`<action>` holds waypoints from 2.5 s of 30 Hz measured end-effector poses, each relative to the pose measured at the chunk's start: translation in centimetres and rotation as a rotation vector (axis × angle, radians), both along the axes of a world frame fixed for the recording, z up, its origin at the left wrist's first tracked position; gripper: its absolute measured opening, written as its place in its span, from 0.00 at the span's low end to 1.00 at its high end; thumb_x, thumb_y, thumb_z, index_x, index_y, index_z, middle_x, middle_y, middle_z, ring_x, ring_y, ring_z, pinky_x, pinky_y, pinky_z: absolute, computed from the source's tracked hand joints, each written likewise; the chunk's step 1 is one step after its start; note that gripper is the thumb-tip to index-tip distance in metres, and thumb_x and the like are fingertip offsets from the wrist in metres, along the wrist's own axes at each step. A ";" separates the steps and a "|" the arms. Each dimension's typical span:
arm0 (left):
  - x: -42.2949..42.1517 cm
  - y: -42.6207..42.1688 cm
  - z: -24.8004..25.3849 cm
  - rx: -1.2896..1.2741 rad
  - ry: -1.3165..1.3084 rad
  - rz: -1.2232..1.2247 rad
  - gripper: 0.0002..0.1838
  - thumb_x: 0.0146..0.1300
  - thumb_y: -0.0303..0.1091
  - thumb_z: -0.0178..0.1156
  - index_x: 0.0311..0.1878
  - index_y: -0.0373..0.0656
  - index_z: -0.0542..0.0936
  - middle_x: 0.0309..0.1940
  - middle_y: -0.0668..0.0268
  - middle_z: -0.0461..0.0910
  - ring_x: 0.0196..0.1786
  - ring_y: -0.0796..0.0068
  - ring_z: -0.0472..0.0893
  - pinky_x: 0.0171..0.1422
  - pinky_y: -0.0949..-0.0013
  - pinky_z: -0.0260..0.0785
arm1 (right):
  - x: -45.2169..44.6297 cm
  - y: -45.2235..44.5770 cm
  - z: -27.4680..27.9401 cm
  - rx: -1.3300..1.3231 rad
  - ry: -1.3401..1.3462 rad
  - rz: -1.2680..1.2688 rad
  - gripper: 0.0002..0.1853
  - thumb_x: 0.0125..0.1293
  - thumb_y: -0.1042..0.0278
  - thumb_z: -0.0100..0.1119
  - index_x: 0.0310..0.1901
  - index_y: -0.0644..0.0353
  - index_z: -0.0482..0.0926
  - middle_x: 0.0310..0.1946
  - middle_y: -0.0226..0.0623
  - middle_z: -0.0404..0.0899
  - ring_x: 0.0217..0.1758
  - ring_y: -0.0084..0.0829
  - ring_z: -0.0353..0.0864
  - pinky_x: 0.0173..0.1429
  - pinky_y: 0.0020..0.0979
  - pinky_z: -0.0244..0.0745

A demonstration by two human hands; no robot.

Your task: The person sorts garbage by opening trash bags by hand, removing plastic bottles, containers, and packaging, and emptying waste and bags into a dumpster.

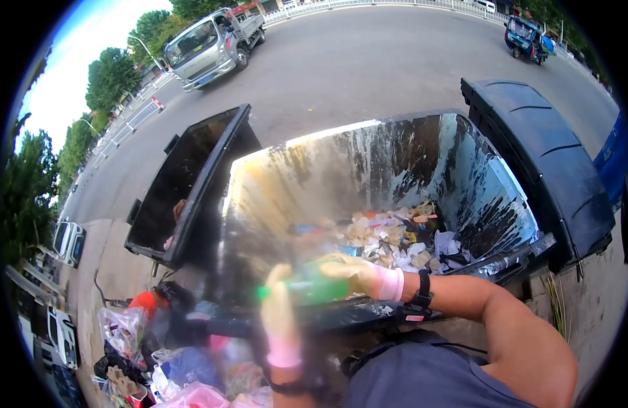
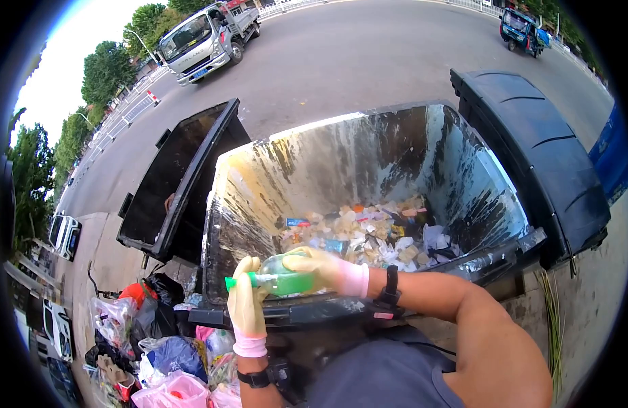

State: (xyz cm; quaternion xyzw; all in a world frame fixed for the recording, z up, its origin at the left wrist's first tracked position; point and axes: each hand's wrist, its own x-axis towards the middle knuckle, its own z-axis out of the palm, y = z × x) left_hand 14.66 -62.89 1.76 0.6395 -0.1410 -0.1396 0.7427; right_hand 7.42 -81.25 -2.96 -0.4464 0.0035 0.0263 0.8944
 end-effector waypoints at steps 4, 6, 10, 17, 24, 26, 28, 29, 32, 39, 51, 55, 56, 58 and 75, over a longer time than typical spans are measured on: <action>2.0 0.9 -2.3 0.163 -0.267 -0.052 0.23 0.85 0.45 0.52 0.60 0.33 0.84 0.51 0.63 0.87 0.46 0.74 0.85 0.53 0.70 0.78 | -1.1 0.2 1.6 0.064 0.092 -0.019 0.27 0.75 0.46 0.66 0.60 0.62 0.82 0.43 0.24 0.85 0.41 0.13 0.79 0.42 0.20 0.76; 2.4 0.7 -2.8 0.218 -0.226 -0.021 0.24 0.85 0.47 0.54 0.59 0.32 0.84 0.48 0.64 0.87 0.44 0.74 0.85 0.52 0.70 0.78 | -0.6 0.1 0.9 -0.055 -0.002 -0.066 0.29 0.75 0.45 0.66 0.63 0.62 0.80 0.46 0.26 0.84 0.45 0.15 0.79 0.46 0.22 0.78; 1.8 -1.0 -2.8 0.220 -0.196 0.236 0.26 0.84 0.51 0.55 0.51 0.33 0.87 0.36 0.69 0.86 0.36 0.78 0.83 0.44 0.73 0.76 | -1.1 1.6 0.6 -0.509 -0.045 -0.393 0.36 0.75 0.43 0.66 0.73 0.62 0.71 0.55 0.32 0.82 0.57 0.21 0.78 0.56 0.28 0.80; 1.9 -2.3 -1.8 0.124 -0.183 0.292 0.26 0.82 0.53 0.59 0.43 0.35 0.87 0.37 0.69 0.85 0.34 0.81 0.80 0.40 0.75 0.72 | -0.4 1.4 1.5 0.024 0.255 -0.162 0.36 0.76 0.33 0.60 0.72 0.51 0.73 0.57 0.34 0.84 0.55 0.35 0.85 0.49 0.38 0.86; 1.9 -2.2 -2.7 0.147 -0.117 0.265 0.23 0.81 0.51 0.60 0.45 0.36 0.87 0.39 0.68 0.86 0.37 0.79 0.81 0.42 0.73 0.76 | -0.5 0.2 0.7 -0.005 0.296 -0.047 0.35 0.77 0.25 0.50 0.69 0.45 0.77 0.55 0.34 0.86 0.44 0.37 0.89 0.36 0.33 0.85; 2.0 -1.9 -3.1 0.139 -0.131 0.259 0.23 0.81 0.51 0.60 0.46 0.36 0.86 0.41 0.67 0.86 0.38 0.78 0.82 0.42 0.72 0.77 | -0.3 1.6 0.1 -0.399 0.096 -0.408 0.35 0.78 0.25 0.49 0.69 0.45 0.76 0.56 0.33 0.85 0.46 0.35 0.89 0.39 0.32 0.85; 2.3 -1.8 -3.1 0.127 -0.176 0.243 0.23 0.81 0.51 0.60 0.48 0.37 0.86 0.43 0.66 0.85 0.39 0.77 0.82 0.43 0.71 0.78 | -0.3 0.6 1.5 0.087 0.265 -0.148 0.32 0.78 0.29 0.52 0.69 0.45 0.76 0.57 0.31 0.84 0.50 0.33 0.87 0.45 0.34 0.85; 2.3 -1.8 -2.8 0.121 -0.154 0.237 0.23 0.80 0.51 0.61 0.49 0.36 0.85 0.44 0.66 0.85 0.40 0.77 0.83 0.43 0.71 0.79 | -0.5 0.1 2.2 0.331 0.346 -0.014 0.32 0.78 0.30 0.54 0.69 0.45 0.75 0.58 0.30 0.83 0.53 0.32 0.87 0.48 0.35 0.85; 2.0 -1.9 -1.7 0.108 -0.101 0.216 0.23 0.80 0.51 0.61 0.50 0.36 0.85 0.45 0.65 0.85 0.41 0.75 0.84 0.45 0.70 0.81 | -0.8 -1.4 0.7 0.322 0.379 0.212 0.29 0.78 0.32 0.57 0.68 0.44 0.76 0.58 0.28 0.83 0.58 0.30 0.84 0.54 0.37 0.82; 1.8 -2.1 1.4 -0.006 0.035 0.352 0.24 0.81 0.53 0.58 0.51 0.36 0.85 0.47 0.64 0.87 0.48 0.74 0.87 0.50 0.73 0.81 | -0.7 -2.2 1.2 0.138 0.350 -0.051 0.29 0.78 0.34 0.57 0.70 0.42 0.78 0.57 0.28 0.86 0.55 0.28 0.83 0.51 0.36 0.79; 3.7 1.9 -1.7 -0.096 0.074 0.439 0.27 0.80 0.57 0.62 0.58 0.37 0.83 0.50 0.61 0.89 0.47 0.71 0.89 0.50 0.69 0.84 | 1.1 -9.7 4.4 -1.623 0.058 -0.509 0.38 0.63 0.43 0.71 0.65 0.66 0.78 0.55 0.58 0.84 0.55 0.49 0.88 0.60 0.42 0.82; 3.5 2.7 -1.9 -0.057 0.029 0.458 0.30 0.80 0.58 0.61 0.59 0.35 0.82 0.51 0.59 0.89 0.48 0.69 0.90 0.50 0.69 0.85 | 0.9 -8.9 7.0 -1.774 0.162 -0.291 0.41 0.65 0.43 0.69 0.70 0.66 0.73 0.66 0.60 0.77 0.65 0.52 0.83 0.69 0.43 0.80; 3.4 2.9 -1.8 -0.056 0.042 0.457 0.30 0.80 0.58 0.61 0.59 0.35 0.82 0.51 0.59 0.88 0.48 0.69 0.90 0.50 0.69 0.84 | 0.9 -8.6 7.3 -1.789 0.180 -0.264 0.41 0.65 0.44 0.69 0.71 0.65 0.73 0.66 0.59 0.77 0.66 0.52 0.83 0.70 0.43 0.79; 3.3 3.2 -1.9 -0.072 0.054 0.458 0.30 0.80 0.58 0.61 0.59 0.35 0.82 0.51 0.59 0.88 0.48 0.69 0.90 0.50 0.69 0.84 | 0.9 -8.7 7.1 -1.792 0.142 -0.251 0.41 0.66 0.43 0.69 0.72 0.65 0.73 0.67 0.59 0.76 0.66 0.53 0.83 0.71 0.43 0.79; 2.4 5.1 -3.5 -0.138 0.143 0.482 0.27 0.78 0.58 0.63 0.56 0.39 0.84 0.50 0.62 0.89 0.47 0.70 0.89 0.51 0.67 0.83 | 2.3 -8.2 8.2 -1.849 0.052 -0.243 0.39 0.64 0.44 0.70 0.68 0.67 0.76 0.59 0.58 0.82 0.63 0.52 0.84 0.69 0.43 0.78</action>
